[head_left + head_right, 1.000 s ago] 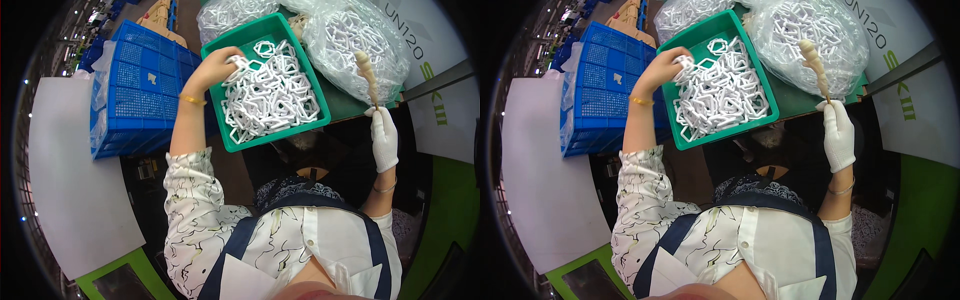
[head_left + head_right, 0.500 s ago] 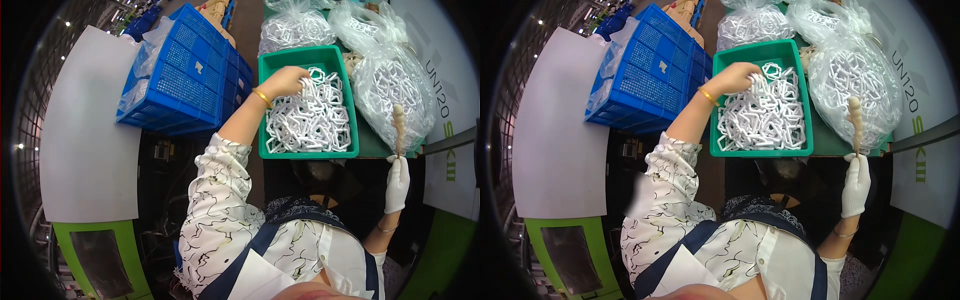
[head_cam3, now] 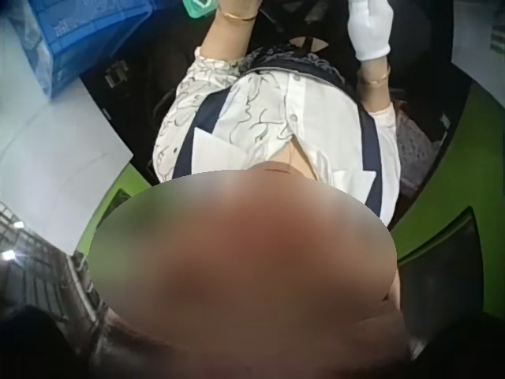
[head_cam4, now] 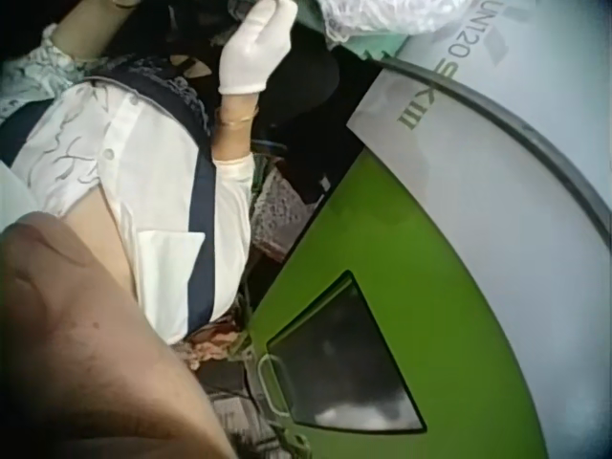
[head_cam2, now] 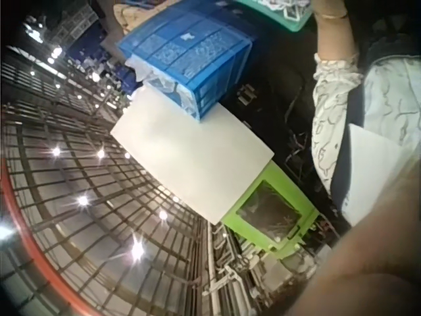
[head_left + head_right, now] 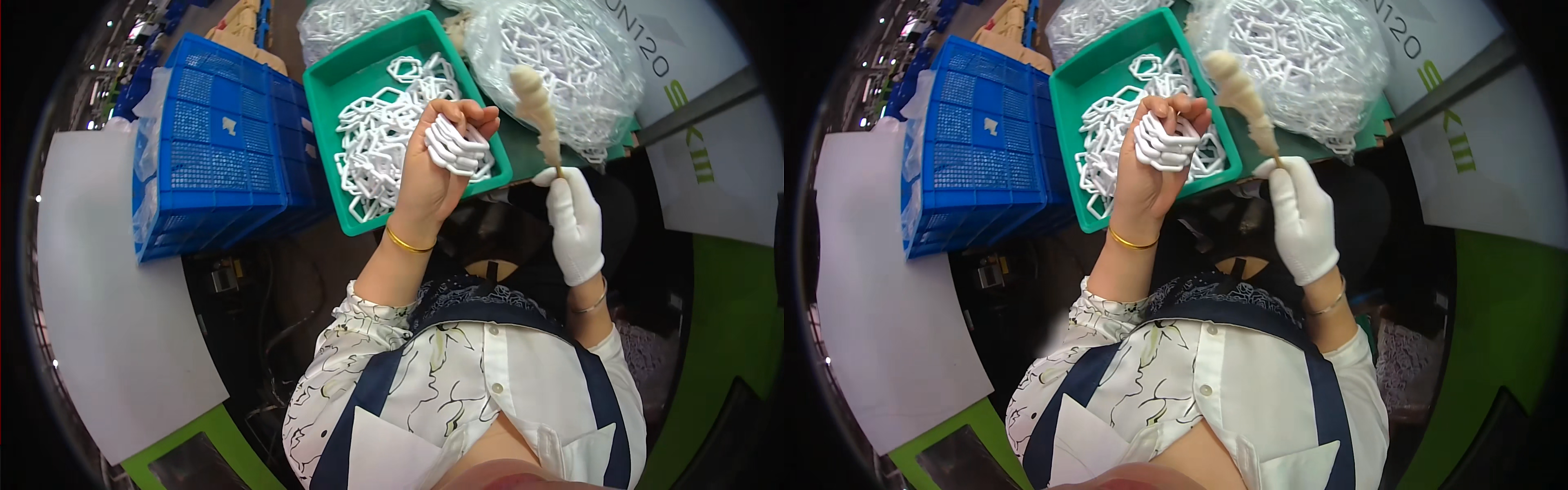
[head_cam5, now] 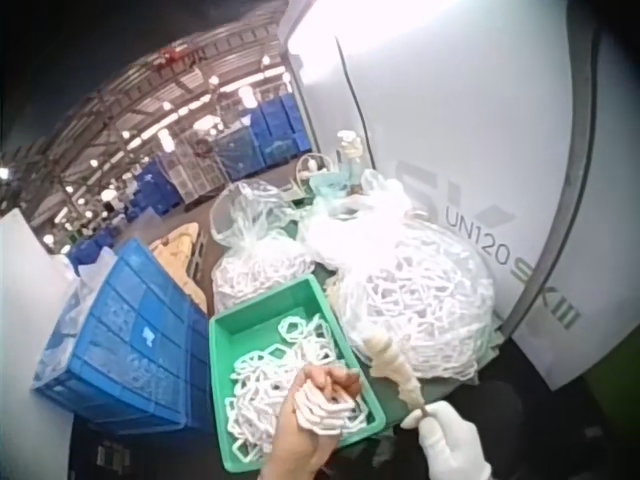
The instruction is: Wrapping white plastic rings around a white plastic component at an assembly station.
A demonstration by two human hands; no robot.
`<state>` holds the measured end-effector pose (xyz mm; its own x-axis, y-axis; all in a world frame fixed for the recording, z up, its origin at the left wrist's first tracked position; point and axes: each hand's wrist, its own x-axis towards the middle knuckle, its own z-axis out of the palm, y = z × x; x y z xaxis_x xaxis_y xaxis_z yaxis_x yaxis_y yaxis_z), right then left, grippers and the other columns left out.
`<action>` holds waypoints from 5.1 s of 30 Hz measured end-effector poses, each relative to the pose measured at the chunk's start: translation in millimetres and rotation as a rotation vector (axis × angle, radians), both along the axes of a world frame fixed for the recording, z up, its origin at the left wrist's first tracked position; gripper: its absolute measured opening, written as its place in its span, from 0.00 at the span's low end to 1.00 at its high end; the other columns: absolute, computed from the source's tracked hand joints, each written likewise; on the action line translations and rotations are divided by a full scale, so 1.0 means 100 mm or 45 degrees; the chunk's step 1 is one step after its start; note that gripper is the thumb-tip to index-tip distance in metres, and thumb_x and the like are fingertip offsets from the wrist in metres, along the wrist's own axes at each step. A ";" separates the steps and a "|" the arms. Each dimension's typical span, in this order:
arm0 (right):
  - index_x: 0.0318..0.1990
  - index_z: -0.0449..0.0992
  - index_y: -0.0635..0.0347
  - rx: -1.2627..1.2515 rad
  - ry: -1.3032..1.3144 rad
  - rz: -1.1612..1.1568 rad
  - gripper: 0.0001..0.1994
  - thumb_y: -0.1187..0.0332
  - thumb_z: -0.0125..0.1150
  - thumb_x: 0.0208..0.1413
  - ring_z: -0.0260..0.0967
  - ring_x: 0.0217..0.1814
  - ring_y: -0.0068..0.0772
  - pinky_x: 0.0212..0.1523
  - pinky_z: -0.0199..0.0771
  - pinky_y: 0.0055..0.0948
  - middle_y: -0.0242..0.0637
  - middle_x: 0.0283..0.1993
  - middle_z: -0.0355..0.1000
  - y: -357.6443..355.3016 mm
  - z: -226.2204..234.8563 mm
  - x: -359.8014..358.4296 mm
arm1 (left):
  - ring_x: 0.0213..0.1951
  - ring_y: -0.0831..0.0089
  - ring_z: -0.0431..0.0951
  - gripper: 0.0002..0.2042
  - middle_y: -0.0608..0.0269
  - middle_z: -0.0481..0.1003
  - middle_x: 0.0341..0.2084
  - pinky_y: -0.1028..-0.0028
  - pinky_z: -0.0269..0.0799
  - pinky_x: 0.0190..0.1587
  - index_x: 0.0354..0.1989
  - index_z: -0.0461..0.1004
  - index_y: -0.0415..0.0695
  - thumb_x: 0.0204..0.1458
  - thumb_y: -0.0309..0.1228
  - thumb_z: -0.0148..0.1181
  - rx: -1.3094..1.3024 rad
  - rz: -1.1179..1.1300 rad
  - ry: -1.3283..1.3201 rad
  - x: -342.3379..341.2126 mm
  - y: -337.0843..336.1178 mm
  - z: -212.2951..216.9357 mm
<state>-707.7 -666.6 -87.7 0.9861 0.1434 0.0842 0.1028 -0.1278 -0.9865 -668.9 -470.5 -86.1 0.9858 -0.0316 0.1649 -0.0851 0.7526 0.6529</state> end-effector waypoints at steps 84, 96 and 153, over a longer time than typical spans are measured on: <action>0.44 0.74 0.64 -0.319 0.342 -0.088 0.08 0.73 0.61 0.58 0.59 0.33 0.13 0.35 0.61 0.16 0.23 0.33 0.67 -0.39 -0.20 -0.35 | 0.56 0.66 0.74 0.22 0.56 0.72 0.54 0.68 0.71 0.62 0.61 0.65 0.37 0.59 0.26 0.58 -0.678 -0.738 0.657 -0.44 -1.16 -0.82; 0.43 0.71 0.62 -0.390 0.153 -0.205 0.15 0.73 0.70 0.52 0.49 0.26 0.10 0.27 0.53 0.15 0.19 0.27 0.56 -0.35 -0.15 -0.29 | 0.62 0.63 0.69 0.20 0.51 0.69 0.59 0.64 0.63 0.68 0.63 0.63 0.37 0.63 0.25 0.53 -0.679 -0.554 0.645 -0.36 -1.10 -0.87; 0.36 0.74 0.60 -0.217 0.144 -0.556 0.15 0.63 0.43 0.71 0.45 0.17 0.09 0.19 0.45 0.17 0.18 0.18 0.51 -1.15 -0.37 -0.28 | 0.53 0.56 0.73 0.21 0.57 0.73 0.49 0.59 0.72 0.55 0.57 0.70 0.44 0.52 0.21 0.55 2.091 0.914 -0.805 1.57 -0.53 -0.23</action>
<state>-736.2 -781.6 -125.0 0.9588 -0.2835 -0.0155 -0.1028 -0.2957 -0.9497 -512.2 -523.3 -109.0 0.6981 -0.1794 0.6932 -0.5350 -0.7741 0.3385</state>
